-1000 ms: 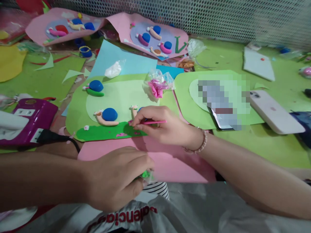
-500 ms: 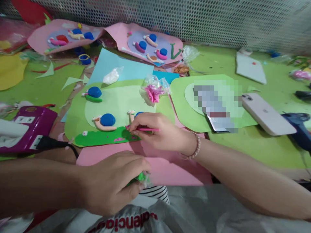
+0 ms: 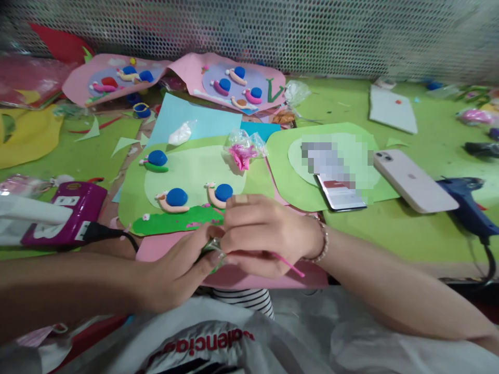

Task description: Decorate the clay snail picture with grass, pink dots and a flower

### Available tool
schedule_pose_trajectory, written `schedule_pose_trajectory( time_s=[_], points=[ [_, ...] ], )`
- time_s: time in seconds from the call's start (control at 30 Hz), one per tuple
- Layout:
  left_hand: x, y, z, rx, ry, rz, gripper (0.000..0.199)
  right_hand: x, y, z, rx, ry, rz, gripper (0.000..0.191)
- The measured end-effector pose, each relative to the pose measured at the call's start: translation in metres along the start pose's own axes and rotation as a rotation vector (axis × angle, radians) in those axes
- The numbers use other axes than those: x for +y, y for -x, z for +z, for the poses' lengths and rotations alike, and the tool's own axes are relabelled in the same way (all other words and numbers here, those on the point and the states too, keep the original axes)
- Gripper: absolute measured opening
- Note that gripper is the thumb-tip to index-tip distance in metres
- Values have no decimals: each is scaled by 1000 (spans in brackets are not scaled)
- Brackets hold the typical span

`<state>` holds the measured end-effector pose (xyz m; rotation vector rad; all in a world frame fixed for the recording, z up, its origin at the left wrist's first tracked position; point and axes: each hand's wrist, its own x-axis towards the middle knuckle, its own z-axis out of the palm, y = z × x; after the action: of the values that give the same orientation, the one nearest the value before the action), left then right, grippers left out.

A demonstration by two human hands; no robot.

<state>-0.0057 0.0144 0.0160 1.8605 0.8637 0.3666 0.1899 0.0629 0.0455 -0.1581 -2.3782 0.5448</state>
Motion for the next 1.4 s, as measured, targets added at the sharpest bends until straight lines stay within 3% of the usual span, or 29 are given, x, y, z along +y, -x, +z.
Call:
schedule_pose_trajectory(
  time_s=[0.23,0.4,0.67,0.83,0.97,1.1,1.17,1.4],
  points=[
    [-6,3,-1,50,21,110,39,1,-1,0,-77,-25,57,18],
    [-6,4,-4,164,64,230,27,1,0,0,29,85,-25,9],
    [-4,6,-4,205,86,213,22,2,0,4,-8,216,-143,15],
    [-5,6,-3,207,-1,258,23,1,-2,5,-51,183,-123,13],
    [-5,4,-3,166,-179,448,22,-8,-4,4,-107,187,-166,11],
    [-5,1,1,260,-209,732,21,-20,-6,6,-120,226,-259,11],
    [-4,0,3,288,-208,787,20,-23,-7,8,-98,255,-296,11],
    [-5,0,1,186,-161,698,20,-18,-4,13,-56,289,-322,14]
  ],
)
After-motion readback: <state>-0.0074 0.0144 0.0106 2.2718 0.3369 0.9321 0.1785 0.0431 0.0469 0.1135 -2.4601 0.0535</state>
